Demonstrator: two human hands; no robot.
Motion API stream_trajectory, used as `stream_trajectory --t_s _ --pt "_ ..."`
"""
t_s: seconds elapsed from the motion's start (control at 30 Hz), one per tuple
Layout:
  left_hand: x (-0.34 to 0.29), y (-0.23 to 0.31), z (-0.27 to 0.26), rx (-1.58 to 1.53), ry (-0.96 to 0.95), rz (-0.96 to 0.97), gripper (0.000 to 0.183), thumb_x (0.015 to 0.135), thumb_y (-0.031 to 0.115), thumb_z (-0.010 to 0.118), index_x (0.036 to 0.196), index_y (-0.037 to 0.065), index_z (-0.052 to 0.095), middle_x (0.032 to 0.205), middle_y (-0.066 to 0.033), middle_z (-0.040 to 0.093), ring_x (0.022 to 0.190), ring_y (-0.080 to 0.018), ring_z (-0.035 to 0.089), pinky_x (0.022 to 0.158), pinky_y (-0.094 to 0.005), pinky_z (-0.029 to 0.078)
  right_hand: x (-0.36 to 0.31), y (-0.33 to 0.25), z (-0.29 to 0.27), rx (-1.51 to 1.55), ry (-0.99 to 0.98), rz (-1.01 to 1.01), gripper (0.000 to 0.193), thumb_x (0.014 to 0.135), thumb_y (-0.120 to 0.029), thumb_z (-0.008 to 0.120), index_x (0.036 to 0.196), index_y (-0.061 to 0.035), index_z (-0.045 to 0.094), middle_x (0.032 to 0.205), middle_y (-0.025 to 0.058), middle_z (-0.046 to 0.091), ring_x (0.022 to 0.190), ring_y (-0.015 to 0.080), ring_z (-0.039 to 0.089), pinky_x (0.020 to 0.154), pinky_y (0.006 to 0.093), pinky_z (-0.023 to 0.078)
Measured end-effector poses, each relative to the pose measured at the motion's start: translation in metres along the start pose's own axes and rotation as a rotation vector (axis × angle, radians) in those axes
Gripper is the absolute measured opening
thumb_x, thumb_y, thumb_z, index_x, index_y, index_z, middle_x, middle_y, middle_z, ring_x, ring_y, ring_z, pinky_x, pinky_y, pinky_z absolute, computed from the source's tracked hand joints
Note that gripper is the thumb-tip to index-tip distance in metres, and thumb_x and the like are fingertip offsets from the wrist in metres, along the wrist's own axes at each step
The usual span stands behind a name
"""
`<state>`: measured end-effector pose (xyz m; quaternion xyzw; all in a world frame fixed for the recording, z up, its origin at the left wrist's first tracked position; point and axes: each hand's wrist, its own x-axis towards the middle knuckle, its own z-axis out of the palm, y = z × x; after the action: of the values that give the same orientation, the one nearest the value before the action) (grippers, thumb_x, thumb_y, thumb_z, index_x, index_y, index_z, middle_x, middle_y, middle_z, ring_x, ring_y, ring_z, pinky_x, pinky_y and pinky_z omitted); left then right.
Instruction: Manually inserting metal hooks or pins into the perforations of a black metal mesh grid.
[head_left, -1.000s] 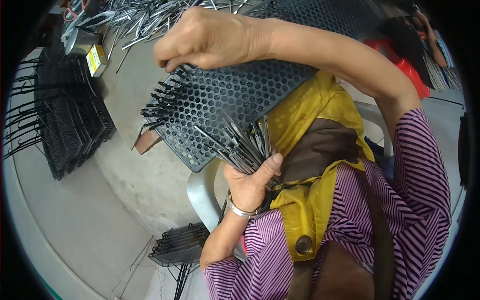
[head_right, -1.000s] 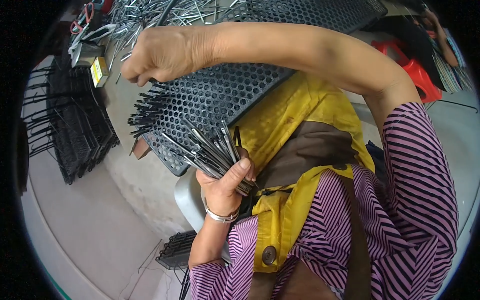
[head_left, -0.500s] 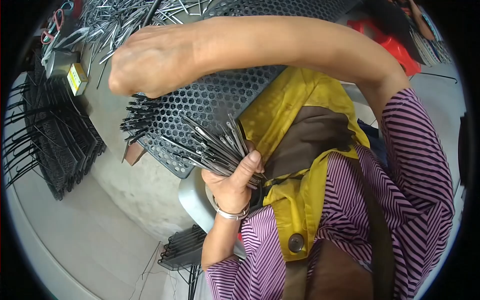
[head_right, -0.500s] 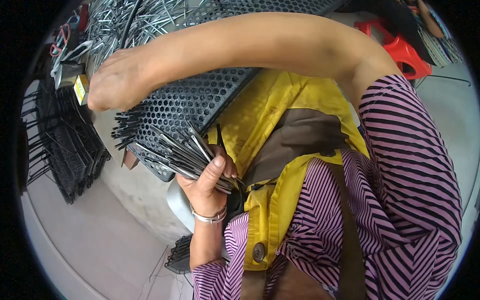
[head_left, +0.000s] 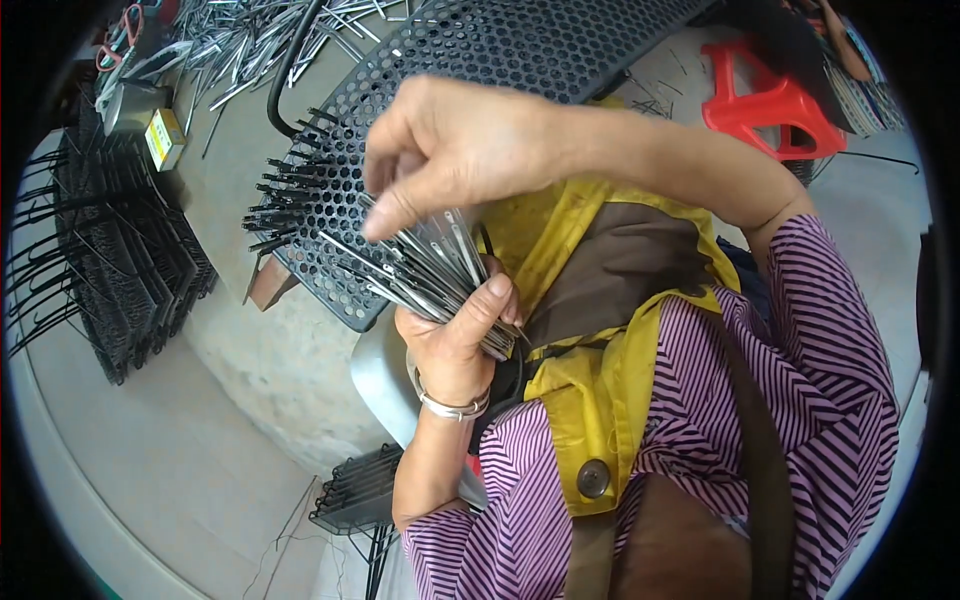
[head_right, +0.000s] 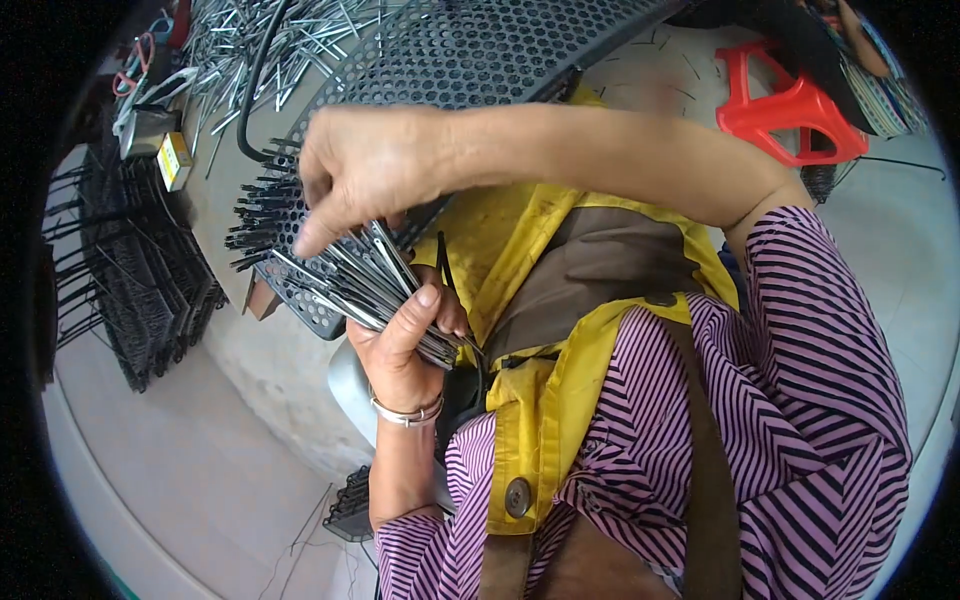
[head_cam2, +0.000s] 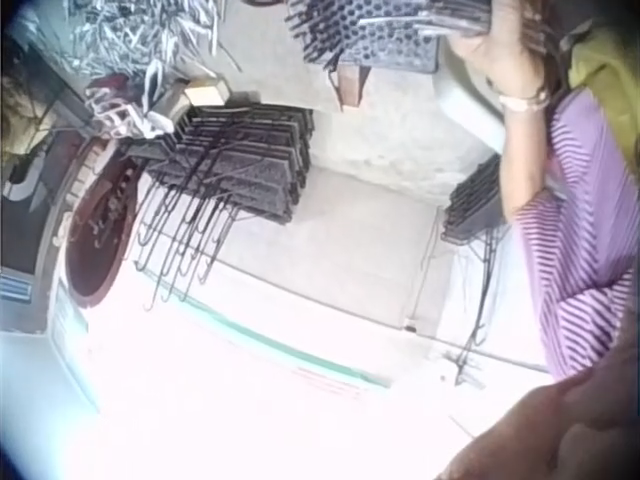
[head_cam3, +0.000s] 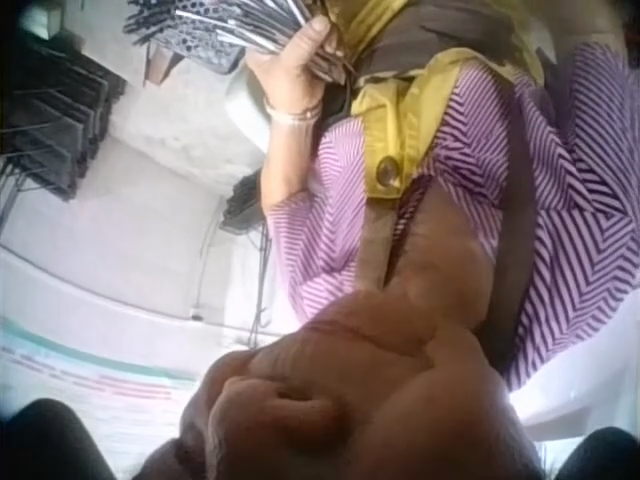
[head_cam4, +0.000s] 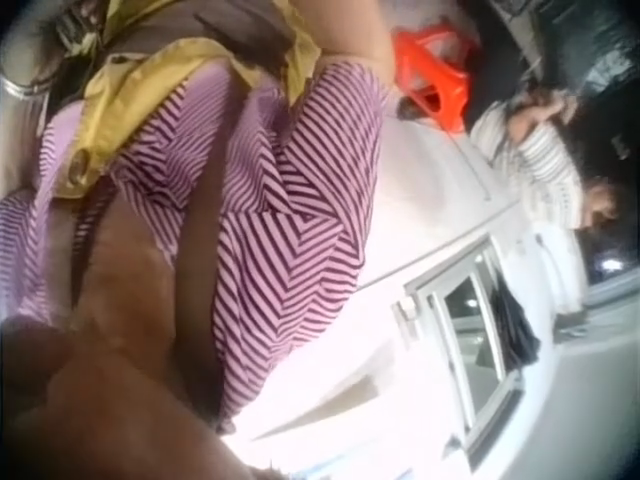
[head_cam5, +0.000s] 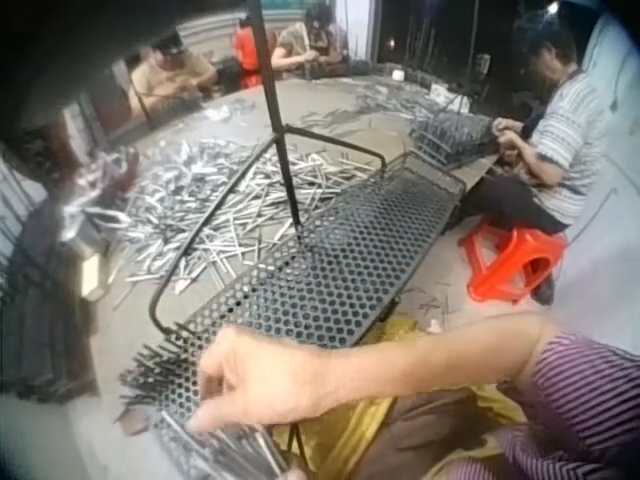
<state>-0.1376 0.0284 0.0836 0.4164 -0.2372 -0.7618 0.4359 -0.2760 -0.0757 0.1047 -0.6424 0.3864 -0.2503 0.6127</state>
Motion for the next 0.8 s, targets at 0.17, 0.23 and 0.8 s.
stream_trajectory --t_s 0.17,0.23,0.8 --pt "0.001 -0.001 -0.004 0.079 -0.044 0.015 0.017 0.072 -0.004 0.063 0.086 -0.003 0.052 0.068 -0.0083 0.056 0.053 -0.0149 0.052 0.048 -0.0258 0.045 -0.008 0.003 0.0 0.108 0.046 0.032 0.018 0.075 -0.013 0.065 0.076 0.0048 0.06 0.061 0.0036 0.059 0.054 0.0064 0.052 0.048 0.0198 0.041" --pt "0.001 0.0 -0.003 0.036 -0.032 -0.031 0.017 0.073 -0.004 0.063 0.086 -0.003 0.053 0.068 -0.0081 0.056 0.053 -0.0147 0.053 0.048 -0.0256 0.045 -0.011 0.001 -0.006 0.118 0.073 0.066 0.016 0.076 -0.012 0.064 0.075 0.0042 0.061 0.063 0.0039 0.06 0.054 0.0069 0.054 0.049 0.0199 0.042" --pt "0.002 -0.005 -0.006 0.011 -0.024 -0.021 0.017 0.073 -0.004 0.063 0.087 -0.002 0.054 0.071 -0.008 0.057 0.053 -0.0135 0.053 0.047 -0.0242 0.044 0.032 0.01 -0.042 0.439 0.567 -0.399 0.01 0.079 -0.004 0.06 0.077 0.0061 0.059 0.065 0.008 0.059 0.054 0.0106 0.058 0.046 0.0224 0.051"
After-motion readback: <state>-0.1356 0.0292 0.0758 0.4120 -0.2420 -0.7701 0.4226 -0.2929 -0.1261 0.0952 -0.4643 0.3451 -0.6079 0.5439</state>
